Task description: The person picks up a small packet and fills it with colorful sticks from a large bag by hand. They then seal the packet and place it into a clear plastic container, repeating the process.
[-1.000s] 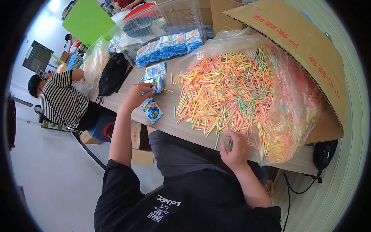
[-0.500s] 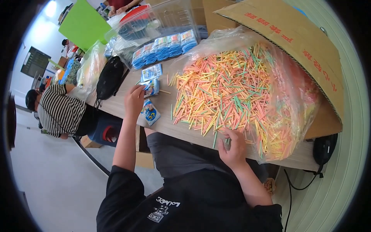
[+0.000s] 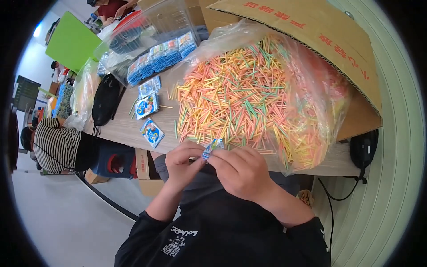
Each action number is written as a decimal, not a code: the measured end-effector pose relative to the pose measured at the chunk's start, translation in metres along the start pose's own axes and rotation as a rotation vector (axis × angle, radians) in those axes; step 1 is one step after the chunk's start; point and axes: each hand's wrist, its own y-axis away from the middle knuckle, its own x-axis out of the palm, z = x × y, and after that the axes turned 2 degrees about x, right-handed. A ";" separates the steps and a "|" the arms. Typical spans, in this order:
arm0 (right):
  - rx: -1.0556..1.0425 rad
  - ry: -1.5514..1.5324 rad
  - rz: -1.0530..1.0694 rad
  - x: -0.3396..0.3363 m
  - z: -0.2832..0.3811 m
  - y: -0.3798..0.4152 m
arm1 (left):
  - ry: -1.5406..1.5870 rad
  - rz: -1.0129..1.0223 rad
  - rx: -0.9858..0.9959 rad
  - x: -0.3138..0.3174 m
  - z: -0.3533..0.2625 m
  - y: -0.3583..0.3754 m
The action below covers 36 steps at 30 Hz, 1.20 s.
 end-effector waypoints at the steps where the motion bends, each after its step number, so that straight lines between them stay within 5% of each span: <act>1: 0.077 -0.065 0.000 0.001 0.000 0.004 | -0.029 0.012 0.014 0.002 -0.003 0.001; 6: 0.325 -0.265 0.020 -0.004 -0.007 0.010 | -0.118 0.034 0.123 0.006 -0.005 0.003; 10: 0.197 -0.142 0.067 -0.007 -0.018 0.017 | -0.274 0.058 0.304 0.014 -0.002 0.006; 19: -0.024 -0.036 0.352 -0.004 -0.021 0.039 | -0.512 0.322 0.108 0.024 -0.018 -0.007; 23: 0.160 -0.305 0.281 -0.003 -0.010 0.041 | -0.611 0.422 0.166 0.026 -0.006 0.005; 26: 0.492 -0.369 0.881 -0.002 -0.016 0.037 | -0.673 0.418 0.304 0.033 0.002 0.010; 30: 0.381 -0.280 0.691 0.002 -0.022 0.044 | -0.613 0.348 0.388 0.030 0.006 0.002; 36: 0.421 -0.300 0.773 0.010 -0.025 0.042 | -0.571 0.327 0.427 0.032 0.023 0.004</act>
